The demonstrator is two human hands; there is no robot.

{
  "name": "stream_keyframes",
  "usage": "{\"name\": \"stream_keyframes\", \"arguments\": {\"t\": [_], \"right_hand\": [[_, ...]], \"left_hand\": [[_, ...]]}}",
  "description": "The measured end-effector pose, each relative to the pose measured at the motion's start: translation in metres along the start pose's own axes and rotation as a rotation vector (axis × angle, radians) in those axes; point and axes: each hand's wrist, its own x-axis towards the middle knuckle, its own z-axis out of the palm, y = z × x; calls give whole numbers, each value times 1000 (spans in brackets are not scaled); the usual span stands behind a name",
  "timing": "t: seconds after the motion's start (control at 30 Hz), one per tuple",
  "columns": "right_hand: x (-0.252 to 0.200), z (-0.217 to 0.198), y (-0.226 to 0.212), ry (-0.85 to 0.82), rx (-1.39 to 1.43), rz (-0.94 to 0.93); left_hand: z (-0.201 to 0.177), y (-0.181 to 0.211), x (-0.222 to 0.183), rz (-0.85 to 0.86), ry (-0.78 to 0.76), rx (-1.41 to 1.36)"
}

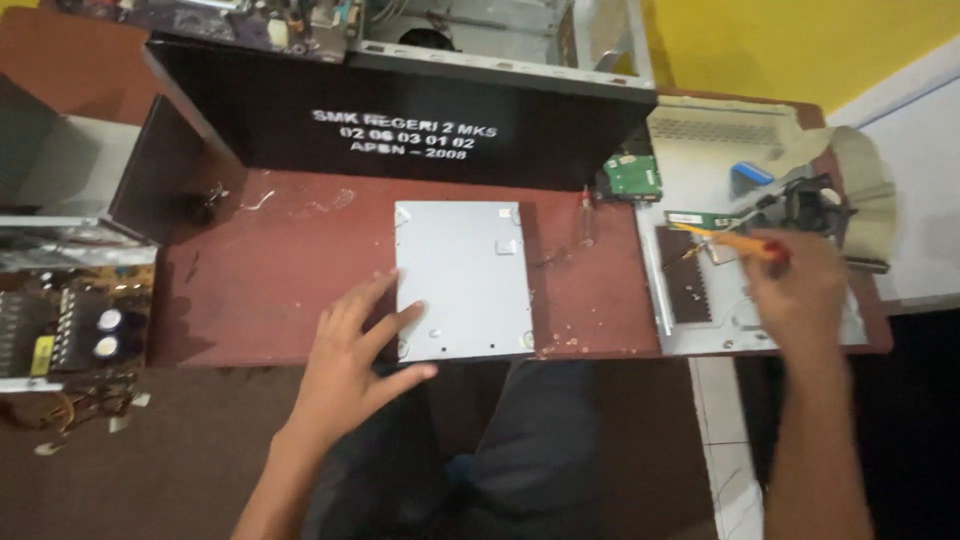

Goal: Disassembling a computer power supply and an optical drive using a screwdriver on a repair bench.

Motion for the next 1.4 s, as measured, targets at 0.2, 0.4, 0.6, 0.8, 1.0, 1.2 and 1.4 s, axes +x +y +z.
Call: {"name": "stream_keyframes", "arguments": {"t": [0.2, 0.4, 0.6, 0.8, 1.0, 1.2, 1.4], "right_hand": [[-36, -78, -53, 308, 497, 56], [-43, -74, -140, 612, 1089, -121], [-52, -69, -224, 324, 1722, -19], [-45, -79, -225, 211, 2186, 93], [-46, -73, -250, -58, 2094, 160], [-42, -52, -252, -33, 1948, 63], [-42, -50, -256, 1, 1944, 21]], "left_hand": [[-14, 48, 61, -11, 107, -409], [21, 61, 115, 101, -187, -694], [37, 54, 117, 68, -216, -870], [31, 57, 116, 64, -237, -843], [41, 55, 116, 222, -231, -680], [35, 60, 116, 56, -309, -692], [36, 61, 116, 28, -324, -675]]}}
